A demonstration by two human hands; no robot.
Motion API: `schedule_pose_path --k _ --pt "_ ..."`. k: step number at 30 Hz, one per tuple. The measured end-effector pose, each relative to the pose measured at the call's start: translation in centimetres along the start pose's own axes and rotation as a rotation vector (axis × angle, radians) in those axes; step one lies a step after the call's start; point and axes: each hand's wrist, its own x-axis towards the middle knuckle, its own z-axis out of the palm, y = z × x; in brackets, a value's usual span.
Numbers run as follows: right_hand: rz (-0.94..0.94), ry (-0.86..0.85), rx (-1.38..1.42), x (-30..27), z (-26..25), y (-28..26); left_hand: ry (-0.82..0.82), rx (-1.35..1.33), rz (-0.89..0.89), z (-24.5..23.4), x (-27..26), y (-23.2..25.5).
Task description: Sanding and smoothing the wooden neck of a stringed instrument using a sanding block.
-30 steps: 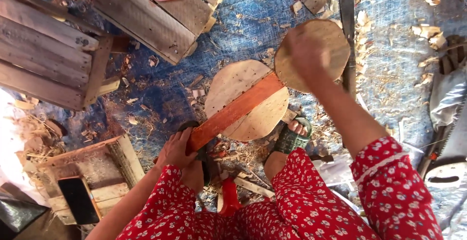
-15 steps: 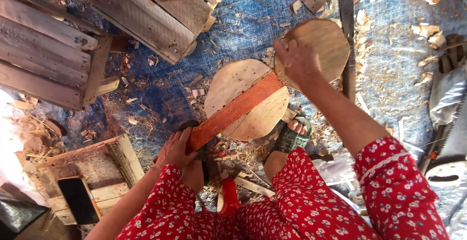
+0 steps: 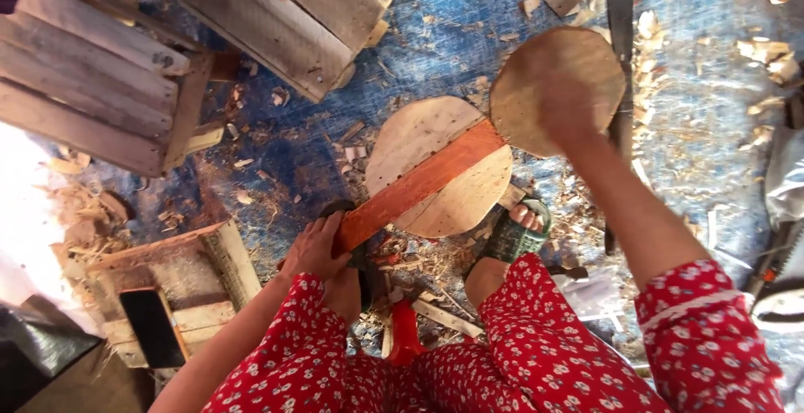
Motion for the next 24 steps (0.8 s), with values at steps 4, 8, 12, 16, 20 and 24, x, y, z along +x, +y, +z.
schedule_pose_path --k 4,8,12,16,20,24 --pt "0.335 0.211 -0.106 -0.9 7.3 8.2 0.029 -0.009 -0.004 0.0 -0.1 0.3" --pt "0.53 -0.337 0.036 1.5 3.6 1.9 -0.012 0.023 -0.021 -0.4 0.0 0.4" --pt "0.027 -0.195 -0.055 0.3 -2.5 -4.6 -0.013 0.042 -0.02 -0.6 0.0 0.7" --pt "0.15 -0.278 -0.127 2.0 1.0 1.0 -0.008 0.011 -0.02 -0.8 0.0 0.9" --pt "0.224 -0.15 -0.142 1.2 2.5 4.0 -0.003 0.019 -0.019 -1.2 -0.3 1.0" --pt "0.067 -0.297 -0.067 -0.6 -1.7 -4.4 0.016 -0.016 -0.014 -1.1 -0.3 1.0"
